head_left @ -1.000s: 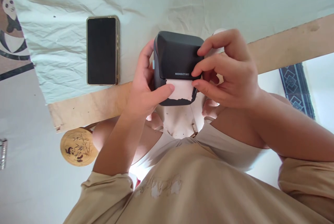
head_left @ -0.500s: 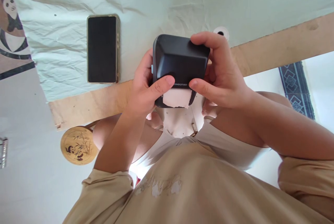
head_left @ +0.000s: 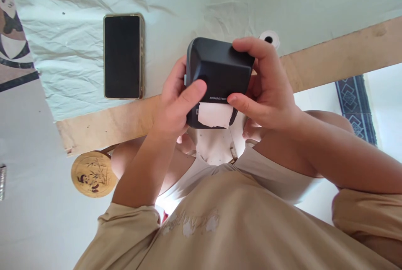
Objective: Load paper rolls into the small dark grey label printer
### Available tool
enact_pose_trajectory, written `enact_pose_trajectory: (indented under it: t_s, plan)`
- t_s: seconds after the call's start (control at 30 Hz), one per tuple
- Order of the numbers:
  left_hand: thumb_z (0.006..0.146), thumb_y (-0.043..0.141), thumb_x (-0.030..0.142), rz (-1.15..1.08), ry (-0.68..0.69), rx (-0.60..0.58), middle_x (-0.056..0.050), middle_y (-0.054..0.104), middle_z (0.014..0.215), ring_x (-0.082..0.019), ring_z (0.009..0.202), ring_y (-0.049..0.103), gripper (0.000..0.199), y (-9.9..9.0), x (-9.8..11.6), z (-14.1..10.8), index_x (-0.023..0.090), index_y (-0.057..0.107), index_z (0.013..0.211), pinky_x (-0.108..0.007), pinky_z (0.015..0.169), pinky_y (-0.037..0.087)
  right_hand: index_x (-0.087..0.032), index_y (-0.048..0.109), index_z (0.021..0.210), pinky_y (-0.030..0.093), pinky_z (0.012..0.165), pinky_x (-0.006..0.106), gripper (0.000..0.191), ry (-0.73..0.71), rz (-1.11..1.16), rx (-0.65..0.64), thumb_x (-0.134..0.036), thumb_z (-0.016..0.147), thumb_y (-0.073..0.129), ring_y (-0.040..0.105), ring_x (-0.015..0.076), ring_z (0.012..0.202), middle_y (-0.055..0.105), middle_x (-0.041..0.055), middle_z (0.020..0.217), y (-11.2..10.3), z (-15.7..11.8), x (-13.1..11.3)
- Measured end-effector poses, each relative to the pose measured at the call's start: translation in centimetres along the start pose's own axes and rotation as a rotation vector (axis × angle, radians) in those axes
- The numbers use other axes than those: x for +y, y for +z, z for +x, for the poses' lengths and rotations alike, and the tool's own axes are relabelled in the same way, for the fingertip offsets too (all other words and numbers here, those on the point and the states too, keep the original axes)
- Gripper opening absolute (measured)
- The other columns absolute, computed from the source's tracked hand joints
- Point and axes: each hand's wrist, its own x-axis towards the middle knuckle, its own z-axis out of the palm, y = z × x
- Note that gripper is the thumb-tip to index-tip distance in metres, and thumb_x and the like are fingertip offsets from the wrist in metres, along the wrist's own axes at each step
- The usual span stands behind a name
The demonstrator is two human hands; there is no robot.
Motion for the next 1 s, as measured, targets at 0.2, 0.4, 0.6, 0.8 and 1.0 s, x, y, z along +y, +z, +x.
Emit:
enact_pose_trajectory:
  t_s: [0.2,0.4,0.6,0.8,1.0]
  plan:
    - [0.09,0.041,0.059,0.042,-0.077,0.084,-0.005,0.067,0.106,-0.027,0.127,0.054,0.041,0.6,0.7,0.2,0.025,0.06,0.104,-0.042,0.099,0.052,-0.026,0.041,0.135,0.053,0.061,0.02,0.058,-0.153,-0.273,0.139,-0.041,0.082,0.061,0.06,0.01,0.09,0.038,0.0093,0.146,-0.4,-0.1,-0.1]
    - [0.09,0.045,0.053,-0.009,-0.037,0.044,-0.004,0.068,0.1,-0.027,0.123,0.056,0.035,0.1,0.6,0.1,0.025,0.063,0.102,-0.041,0.097,0.052,-0.027,0.042,0.135,0.058,0.088,0.035,0.068,-0.211,-0.32,0.098,-0.044,0.074,0.068,0.059,0.0191,0.107,0.04,0.0113,0.145,-0.8,0.1,-0.2]
    - [0.09,0.049,0.049,-0.042,-0.075,0.032,-0.002,0.066,0.095,-0.025,0.107,0.063,0.029,-0.1,0.7,0.2,0.028,0.065,0.103,-0.038,0.085,0.053,-0.033,0.042,0.138,0.058,0.092,0.041,0.074,-0.27,-0.325,0.09,-0.044,0.07,0.07,0.043,0.0269,0.134,0.041,0.0088,0.143,-1.0,0.5,0.1]
    - [0.085,0.057,0.047,-0.129,-0.012,0.014,-0.002,0.066,0.089,-0.024,0.102,0.062,0.026,-0.3,0.4,0.7,0.026,0.067,0.097,-0.038,0.083,0.052,-0.035,0.043,0.137,0.059,0.072,0.033,0.074,-0.254,-0.337,0.11,-0.043,0.069,0.071,0.042,0.0277,0.134,0.04,0.007,0.143,-1.0,0.6,0.0]
    - [0.085,0.057,0.053,-0.222,-0.041,-0.041,-0.001,0.063,0.088,-0.018,0.084,0.064,0.031,0.1,0.4,0.8,0.025,0.064,0.094,-0.032,0.068,0.052,-0.03,0.056,0.118,0.035,0.044,0.018,0.052,-0.354,-0.35,0.398,-0.049,0.072,0.07,0.049,0.0065,0.074,0.047,0.0042,0.111,-0.9,0.9,-0.5]
